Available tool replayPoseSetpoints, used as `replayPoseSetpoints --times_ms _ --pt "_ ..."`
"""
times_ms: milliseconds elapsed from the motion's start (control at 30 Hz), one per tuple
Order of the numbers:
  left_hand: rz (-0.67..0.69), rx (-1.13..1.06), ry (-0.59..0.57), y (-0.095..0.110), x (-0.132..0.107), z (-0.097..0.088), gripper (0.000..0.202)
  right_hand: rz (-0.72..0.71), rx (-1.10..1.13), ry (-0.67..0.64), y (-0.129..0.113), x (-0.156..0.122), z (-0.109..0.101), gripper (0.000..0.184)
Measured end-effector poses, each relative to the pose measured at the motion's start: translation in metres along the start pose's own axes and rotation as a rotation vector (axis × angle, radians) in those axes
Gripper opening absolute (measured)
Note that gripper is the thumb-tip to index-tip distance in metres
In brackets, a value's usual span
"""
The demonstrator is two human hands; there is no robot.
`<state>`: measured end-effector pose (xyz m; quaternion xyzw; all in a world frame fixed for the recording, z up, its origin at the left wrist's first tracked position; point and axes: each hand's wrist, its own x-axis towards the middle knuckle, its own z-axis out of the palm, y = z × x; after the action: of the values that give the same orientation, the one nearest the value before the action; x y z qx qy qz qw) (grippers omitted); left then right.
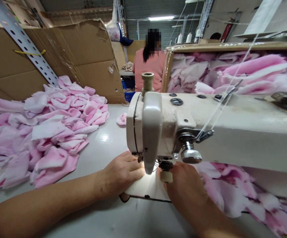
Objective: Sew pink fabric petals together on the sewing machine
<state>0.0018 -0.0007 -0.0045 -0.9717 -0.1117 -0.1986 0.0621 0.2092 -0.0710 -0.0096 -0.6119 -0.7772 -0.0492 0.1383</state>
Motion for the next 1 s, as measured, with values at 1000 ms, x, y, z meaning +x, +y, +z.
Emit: replayPoseSetpoints --times_ms 1000 --pt "-0.120 0.128 0.003 -0.003 -0.011 -0.017 0.015 0.038 -0.144 -0.278 -0.009 0.005 -0.054 0.024"
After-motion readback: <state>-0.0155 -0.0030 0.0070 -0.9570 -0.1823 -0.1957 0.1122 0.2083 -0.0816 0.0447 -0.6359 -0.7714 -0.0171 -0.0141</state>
